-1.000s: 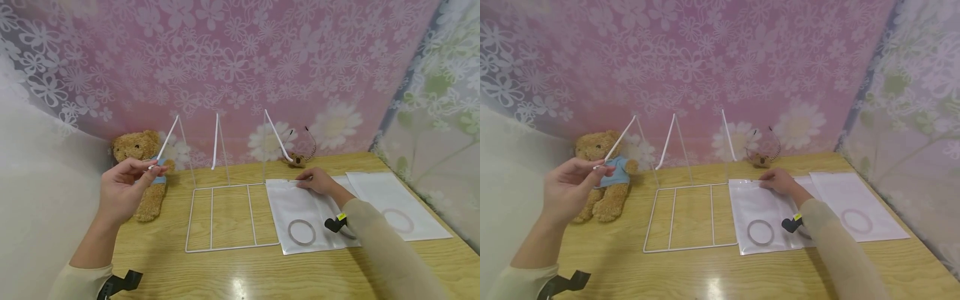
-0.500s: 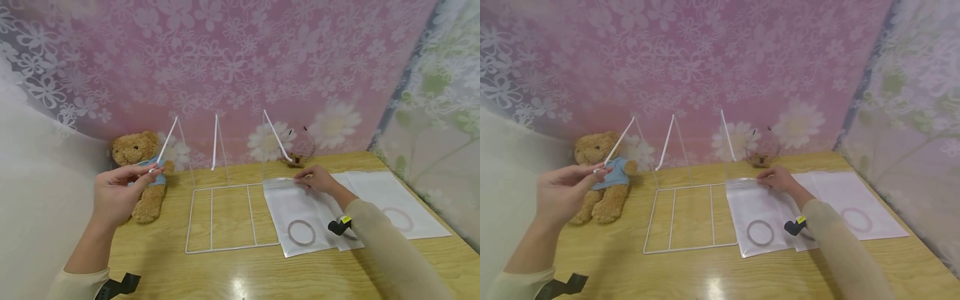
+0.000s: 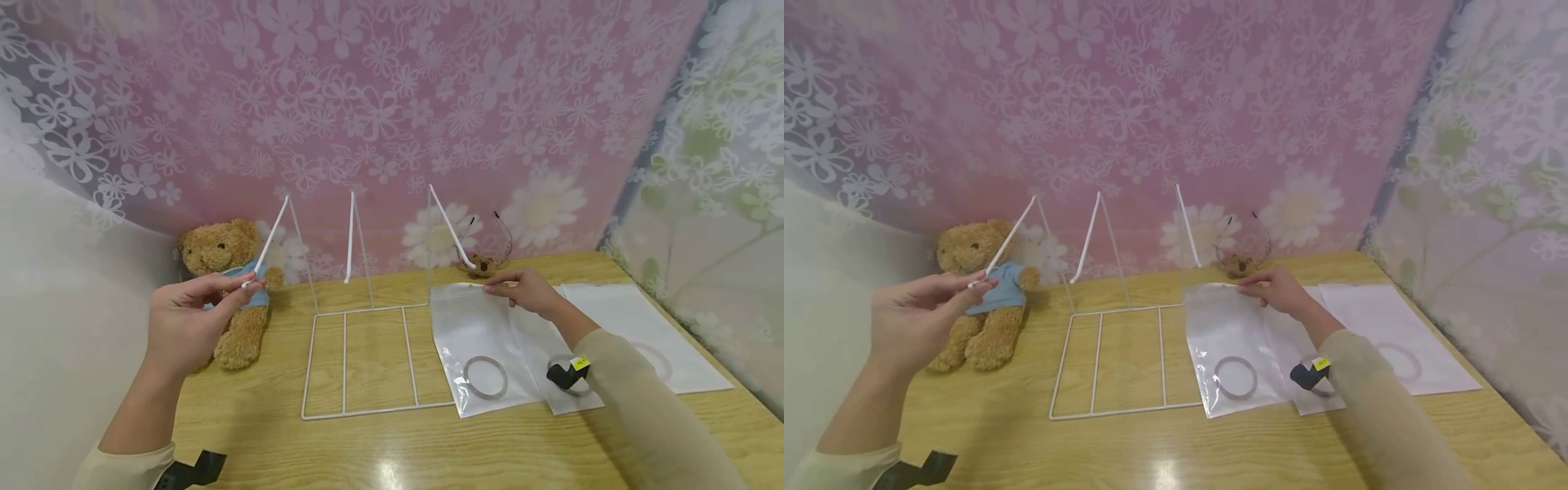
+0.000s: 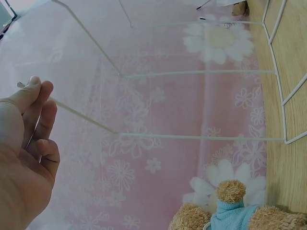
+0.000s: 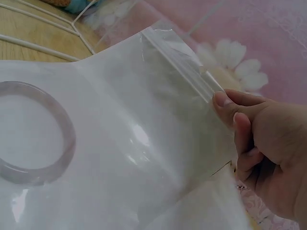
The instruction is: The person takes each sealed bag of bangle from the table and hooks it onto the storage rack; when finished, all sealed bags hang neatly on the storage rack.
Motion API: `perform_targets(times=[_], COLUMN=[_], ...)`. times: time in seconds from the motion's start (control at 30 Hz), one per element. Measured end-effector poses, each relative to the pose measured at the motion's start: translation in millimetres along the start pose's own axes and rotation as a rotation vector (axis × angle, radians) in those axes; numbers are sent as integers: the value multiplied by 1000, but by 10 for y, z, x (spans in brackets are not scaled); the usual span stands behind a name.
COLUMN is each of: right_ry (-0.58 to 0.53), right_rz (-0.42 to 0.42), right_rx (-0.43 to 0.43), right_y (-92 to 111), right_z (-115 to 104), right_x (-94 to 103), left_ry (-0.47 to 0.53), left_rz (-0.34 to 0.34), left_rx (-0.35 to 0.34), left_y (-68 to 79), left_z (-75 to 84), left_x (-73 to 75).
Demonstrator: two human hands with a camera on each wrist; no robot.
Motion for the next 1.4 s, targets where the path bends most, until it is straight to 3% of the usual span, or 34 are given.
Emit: perform_targets(times=[0.23, 0.33, 0.5, 0.67, 0.8, 1.1, 1.27, 1.4], right_ry=[-59, -87, -80, -61, -42, -79, -80, -93], right_rz=[-17, -11, -5, 34, 63, 61, 48, 45], right_rx=[48, 51, 63, 112, 220, 422, 431, 387], right_y=[193, 304, 476, 651, 780, 1074, 1193, 1271], right_z=[-177, -279, -463, -642, -836, -1277, -1389, -1462], right_x=[123, 210, 352, 477, 547, 655, 649, 678], left_ry=[2, 52, 47, -48, -90, 35, 120, 27], left_rz=[7, -8, -2, 20, 25, 13, 6, 13], left_rx=[-142, -163, -180, -158, -128, -118, -66, -50], left_y=[24, 23, 9, -2, -1, -29, -5, 6], left_z=[-37, -43, -33, -44, -45, -36, -23, 6], left_x=[8, 0, -15, -25, 6, 28, 16, 24])
Point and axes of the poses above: each hand's wrist, its own y-axis away from the middle knuckle, its own x-axis out of the back of the hand, z = x × y, the point moved 5 cm from there along -y, towards the middle knuckle, and after that the axes turned 9 degrees about z, right-handed, at the moved point
